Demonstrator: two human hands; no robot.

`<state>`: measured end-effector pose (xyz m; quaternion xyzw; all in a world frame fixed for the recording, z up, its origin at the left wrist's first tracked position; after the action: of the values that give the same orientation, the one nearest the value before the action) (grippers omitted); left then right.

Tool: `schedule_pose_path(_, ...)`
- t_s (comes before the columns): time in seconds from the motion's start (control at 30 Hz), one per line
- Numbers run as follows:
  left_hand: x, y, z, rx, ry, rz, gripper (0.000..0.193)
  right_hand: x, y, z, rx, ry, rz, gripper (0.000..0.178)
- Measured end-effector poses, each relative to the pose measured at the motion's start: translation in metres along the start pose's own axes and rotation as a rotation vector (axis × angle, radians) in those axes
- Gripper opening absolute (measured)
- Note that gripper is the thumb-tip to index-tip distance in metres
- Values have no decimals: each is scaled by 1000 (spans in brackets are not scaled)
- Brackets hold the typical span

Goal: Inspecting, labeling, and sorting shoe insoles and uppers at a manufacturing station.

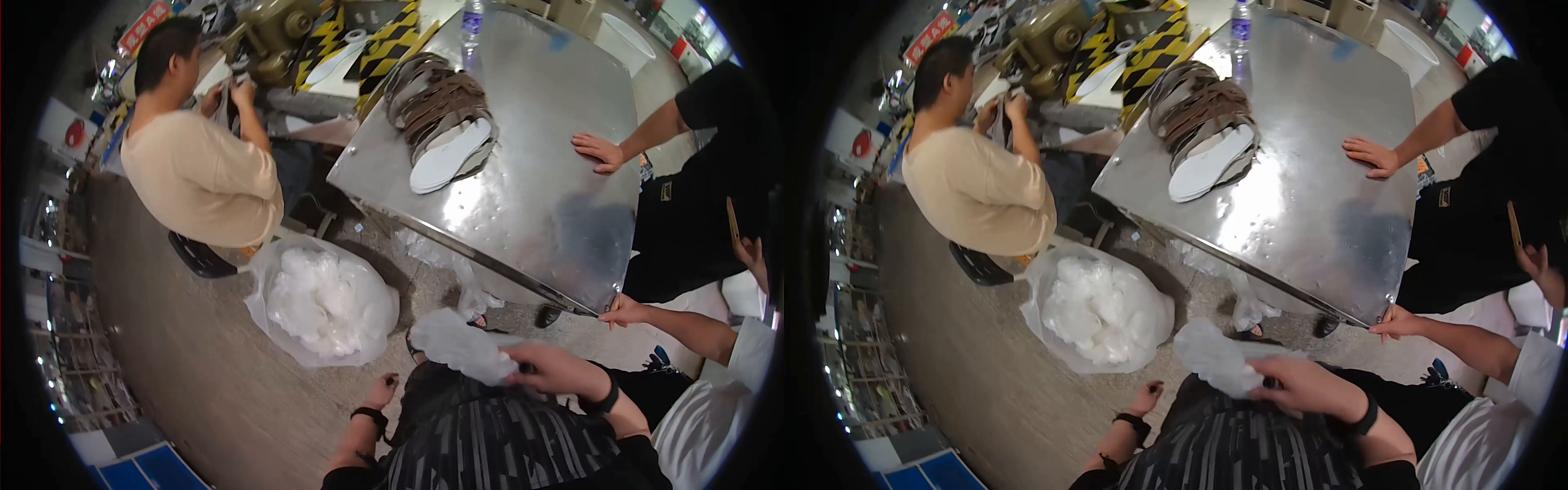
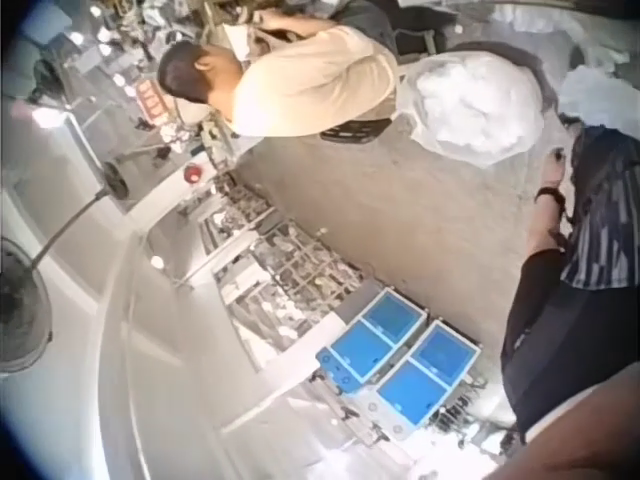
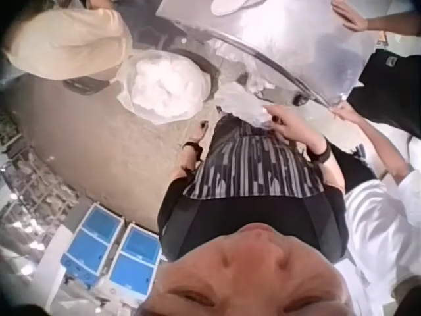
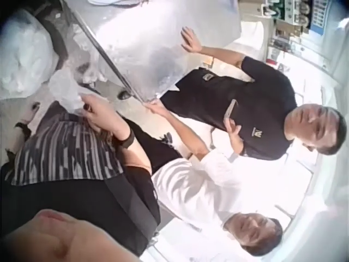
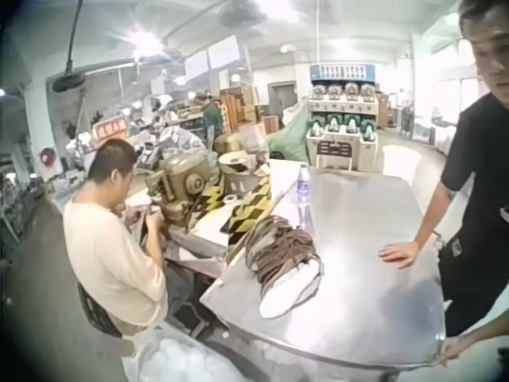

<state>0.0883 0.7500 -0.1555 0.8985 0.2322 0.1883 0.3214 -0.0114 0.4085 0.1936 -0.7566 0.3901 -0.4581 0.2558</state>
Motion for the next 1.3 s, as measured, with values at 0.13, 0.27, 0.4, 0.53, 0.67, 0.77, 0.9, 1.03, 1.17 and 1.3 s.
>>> schedule_pose_path(0.13,38,54,-17,-159,133,-117,30,-62,78,59,-276,6,-67,36)
schedule_pose_path(0.27,74,-24,-49,-44,190,-250,28,-121,126,128,-449,-83,223,39)
schedule_pose_path(0.4,108,-111,-97,141,282,-2,28,-118,199,205,-500,246,104,41)
schedule_pose_path(0.53,131,-243,-160,374,469,-116,31,-107,186,264,-403,394,105,45)
schedule_pose_path(0.67,120,-213,-153,391,342,-144,34,-128,190,262,-145,506,-25,47)
schedule_pose_path(0.77,120,-198,-140,210,368,-298,21,-180,166,257,-29,293,-234,47)
schedule_pose_path(0.9,113,-122,-94,74,165,-227,37,-198,160,202,-196,-147,-399,50)
schedule_pose_path(1.03,104,-99,-78,65,136,-277,36,-126,85,204,-213,-133,-481,56)
schedule_pose_path(1.17,114,-103,-49,90,120,-21,38,52,69,221,-264,933,467,49)
schedule_pose_path(1.3,135,-115,0,76,201,-378,29,111,17,188,-108,830,1,37)
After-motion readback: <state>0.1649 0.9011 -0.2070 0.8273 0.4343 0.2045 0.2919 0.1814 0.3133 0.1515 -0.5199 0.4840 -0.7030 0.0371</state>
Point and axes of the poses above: each hand's wrist, its own z-axis towards the middle knuckle, its own x-axis out of the back of the hand, y = z × x, the point moved 7 cm from there along z, towards the middle knuckle, and after that the axes turned 15 degrees about -z, right-handed, at the moved point
